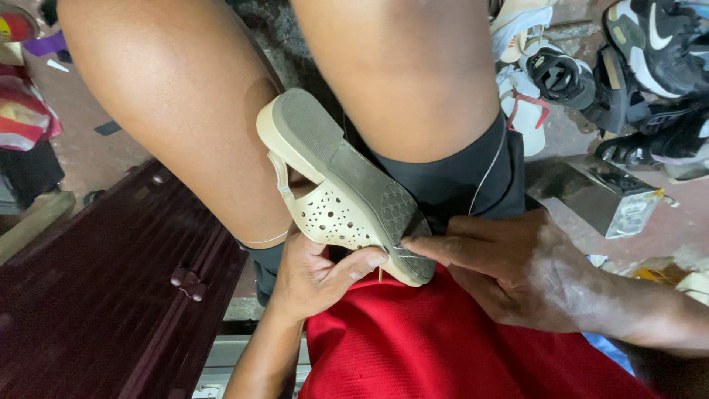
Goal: The person sits on the floor of a shoe workshop holding a beige wedge sandal on their lap and hand-sews the perforated upper to the sole using a needle and thread, pulling stitches tight and working around the shoe edge.
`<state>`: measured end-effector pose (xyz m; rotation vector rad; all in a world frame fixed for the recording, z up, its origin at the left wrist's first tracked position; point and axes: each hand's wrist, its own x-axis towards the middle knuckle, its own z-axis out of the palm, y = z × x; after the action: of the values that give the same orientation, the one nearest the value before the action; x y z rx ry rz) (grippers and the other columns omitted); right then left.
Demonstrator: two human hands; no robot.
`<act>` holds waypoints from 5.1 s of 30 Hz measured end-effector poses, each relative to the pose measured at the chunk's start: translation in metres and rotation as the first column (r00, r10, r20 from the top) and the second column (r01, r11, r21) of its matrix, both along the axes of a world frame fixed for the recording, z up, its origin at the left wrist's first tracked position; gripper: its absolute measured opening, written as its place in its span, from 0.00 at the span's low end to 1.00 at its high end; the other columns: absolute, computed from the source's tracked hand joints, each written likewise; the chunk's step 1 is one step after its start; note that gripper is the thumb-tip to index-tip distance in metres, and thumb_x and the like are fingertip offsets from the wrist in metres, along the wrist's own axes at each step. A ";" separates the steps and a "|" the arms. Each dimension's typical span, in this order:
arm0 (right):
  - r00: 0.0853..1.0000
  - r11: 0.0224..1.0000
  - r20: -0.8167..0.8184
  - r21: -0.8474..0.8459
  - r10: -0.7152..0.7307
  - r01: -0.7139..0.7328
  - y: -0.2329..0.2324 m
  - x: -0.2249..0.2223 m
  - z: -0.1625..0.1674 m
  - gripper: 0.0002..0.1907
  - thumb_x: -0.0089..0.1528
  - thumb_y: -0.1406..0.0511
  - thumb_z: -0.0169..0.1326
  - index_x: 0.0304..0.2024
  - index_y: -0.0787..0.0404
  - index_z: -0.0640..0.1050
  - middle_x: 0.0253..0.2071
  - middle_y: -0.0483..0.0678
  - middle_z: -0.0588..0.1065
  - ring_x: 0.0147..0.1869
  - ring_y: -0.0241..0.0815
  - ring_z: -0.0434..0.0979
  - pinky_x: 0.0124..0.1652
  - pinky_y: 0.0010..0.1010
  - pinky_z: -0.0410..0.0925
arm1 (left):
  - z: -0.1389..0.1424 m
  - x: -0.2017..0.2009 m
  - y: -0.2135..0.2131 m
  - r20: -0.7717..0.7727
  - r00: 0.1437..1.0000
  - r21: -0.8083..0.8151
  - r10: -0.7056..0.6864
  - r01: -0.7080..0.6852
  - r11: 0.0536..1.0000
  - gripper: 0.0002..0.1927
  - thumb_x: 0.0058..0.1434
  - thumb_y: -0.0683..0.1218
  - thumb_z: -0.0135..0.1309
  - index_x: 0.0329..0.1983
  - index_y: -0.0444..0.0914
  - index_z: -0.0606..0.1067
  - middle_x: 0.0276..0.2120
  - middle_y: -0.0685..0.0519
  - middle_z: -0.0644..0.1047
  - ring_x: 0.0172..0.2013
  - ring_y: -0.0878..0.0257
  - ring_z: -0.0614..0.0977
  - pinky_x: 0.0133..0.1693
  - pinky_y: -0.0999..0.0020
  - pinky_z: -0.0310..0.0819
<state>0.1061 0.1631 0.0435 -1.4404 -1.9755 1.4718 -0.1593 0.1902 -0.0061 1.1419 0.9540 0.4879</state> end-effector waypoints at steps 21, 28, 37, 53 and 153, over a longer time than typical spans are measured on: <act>0.932 0.931 0.094 0.072 0.350 -0.357 0.068 0.004 -0.015 0.28 0.51 0.67 0.57 0.55 0.63 0.76 0.38 0.49 0.76 0.29 0.43 0.79 0.25 0.33 0.71 | -0.018 0.003 0.050 -0.244 0.939 0.423 -0.244 0.330 0.844 0.16 0.57 0.55 0.67 0.38 0.40 0.81 0.38 0.51 0.81 0.38 0.51 0.82 0.42 0.57 0.74; 0.912 0.931 0.202 -0.001 0.357 -0.364 0.061 -0.023 -0.019 0.09 0.55 0.67 0.60 0.37 0.61 0.75 0.26 0.48 0.74 0.21 0.46 0.76 0.20 0.43 0.68 | -0.019 0.000 0.048 -0.196 0.949 0.387 -0.246 0.305 0.870 0.12 0.59 0.53 0.66 0.39 0.42 0.82 0.38 0.52 0.81 0.38 0.53 0.83 0.41 0.58 0.77; 0.968 0.974 -0.114 -0.005 0.223 -0.225 0.067 -0.022 -0.027 0.07 0.61 0.69 0.59 0.41 0.60 0.76 0.27 0.45 0.76 0.24 0.40 0.80 0.22 0.31 0.71 | 0.001 -0.027 0.018 -0.270 0.959 0.251 -0.087 0.157 0.955 0.12 0.59 0.50 0.63 0.42 0.40 0.82 0.41 0.50 0.81 0.37 0.54 0.86 0.39 0.63 0.81; 0.993 0.978 -0.101 -0.191 0.065 -0.083 0.048 0.006 -0.042 0.07 0.58 0.70 0.59 0.39 0.57 0.81 0.19 0.40 0.76 0.14 0.28 0.72 0.15 0.25 0.61 | 0.016 -0.081 0.001 -0.682 0.561 0.592 0.469 0.047 0.805 0.07 0.76 0.41 0.51 0.49 0.31 0.73 0.50 0.41 0.75 0.50 0.51 0.80 0.52 0.64 0.75; 0.777 0.929 0.541 0.339 -0.321 0.148 0.069 0.168 -0.045 0.07 0.62 0.66 0.57 0.43 0.60 0.77 0.34 0.51 0.76 0.29 0.42 0.76 0.23 0.31 0.67 | 0.063 0.079 0.051 -0.256 0.945 0.174 -0.201 0.250 0.952 0.49 0.55 0.43 0.71 0.75 0.40 0.56 0.39 0.51 0.72 0.30 0.66 0.82 0.30 0.72 0.80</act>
<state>0.2736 0.2324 -0.0011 -2.0917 -2.0983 0.6295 -0.0798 0.2415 0.0567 1.5031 0.9756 0.2701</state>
